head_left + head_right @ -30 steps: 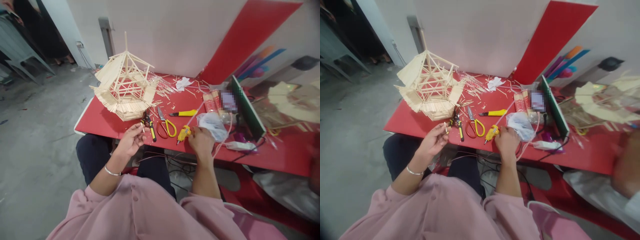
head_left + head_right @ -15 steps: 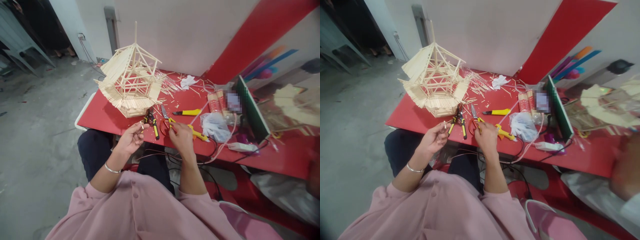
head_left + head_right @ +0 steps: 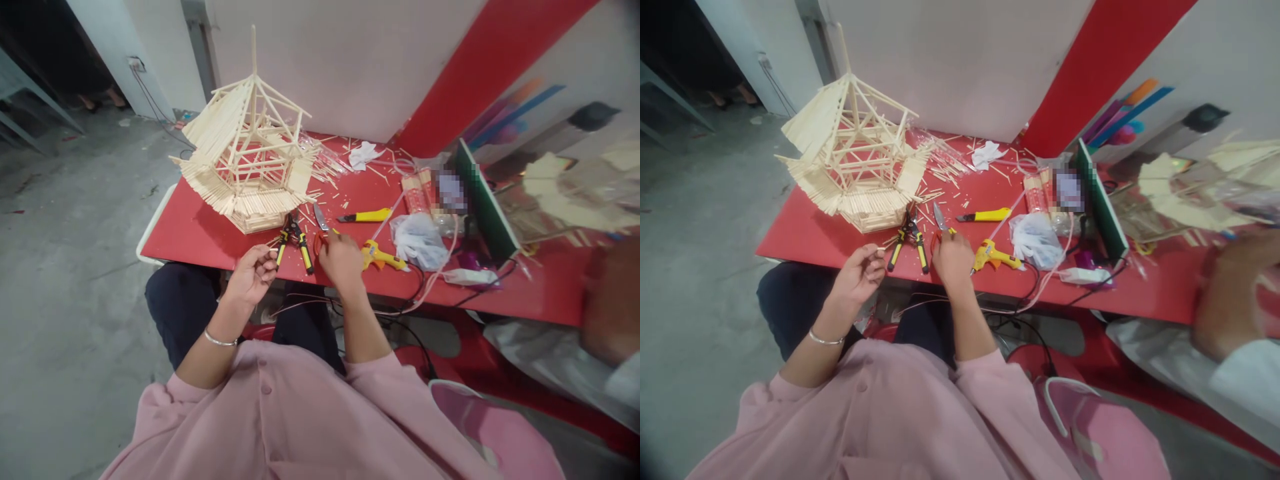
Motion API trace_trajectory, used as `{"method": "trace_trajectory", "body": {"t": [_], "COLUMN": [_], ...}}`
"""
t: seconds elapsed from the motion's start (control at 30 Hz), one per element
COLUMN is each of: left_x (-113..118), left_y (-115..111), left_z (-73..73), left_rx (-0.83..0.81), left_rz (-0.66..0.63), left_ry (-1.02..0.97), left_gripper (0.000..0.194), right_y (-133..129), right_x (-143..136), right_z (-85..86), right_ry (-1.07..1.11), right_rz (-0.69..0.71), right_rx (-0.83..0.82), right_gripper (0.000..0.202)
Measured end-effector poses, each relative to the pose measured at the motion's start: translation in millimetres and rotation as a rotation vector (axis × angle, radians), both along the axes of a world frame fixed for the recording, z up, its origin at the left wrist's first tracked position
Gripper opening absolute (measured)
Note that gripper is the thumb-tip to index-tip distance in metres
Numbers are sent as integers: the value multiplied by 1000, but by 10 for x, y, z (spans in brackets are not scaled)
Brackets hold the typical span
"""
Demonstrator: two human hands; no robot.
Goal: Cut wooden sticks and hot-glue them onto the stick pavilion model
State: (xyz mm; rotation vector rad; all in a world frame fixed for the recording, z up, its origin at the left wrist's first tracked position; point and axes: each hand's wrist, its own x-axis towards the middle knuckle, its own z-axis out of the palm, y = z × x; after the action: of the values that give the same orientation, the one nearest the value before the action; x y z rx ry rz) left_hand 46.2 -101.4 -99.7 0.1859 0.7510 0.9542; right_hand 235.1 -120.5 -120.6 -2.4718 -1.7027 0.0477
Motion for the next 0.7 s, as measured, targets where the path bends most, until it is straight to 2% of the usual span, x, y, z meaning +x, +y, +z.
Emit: {"method": "trace_trajectory", "body": {"t": [0.07, 0.13, 0.33, 0.43, 0.53, 0.6, 0.7], "left_x": [-7, -5, -6, -7, 17, 49, 107], "left_y": [-2, -11, -49, -52, -49, -51, -67], "left_z": [-6, -26, -63, -38, -8, 3, 1], "left_rx": [42, 98, 247, 305, 348, 368, 413], "left_rz": [-20, -43, -48, -32, -23, -23, -17], "left_ry": [-14, -19, 53, 106, 142, 168, 209], "left_gripper": [17, 19, 30, 29, 29, 29, 28], "right_y": [128, 236, 328, 195, -67, -275, -530], "right_x": [60, 112, 257, 298, 257, 182, 30], "right_z": [42, 77, 137, 99, 63, 70, 121], "right_ry": [-19, -4, 111, 272, 458, 566, 621], "right_rz": [-54, -67, -86, -83, -26, 64, 259], "right_rx": [-133, -190, -152, 32, 247, 337, 419], "right_gripper": [38, 38, 51, 58, 69, 72, 61]}}
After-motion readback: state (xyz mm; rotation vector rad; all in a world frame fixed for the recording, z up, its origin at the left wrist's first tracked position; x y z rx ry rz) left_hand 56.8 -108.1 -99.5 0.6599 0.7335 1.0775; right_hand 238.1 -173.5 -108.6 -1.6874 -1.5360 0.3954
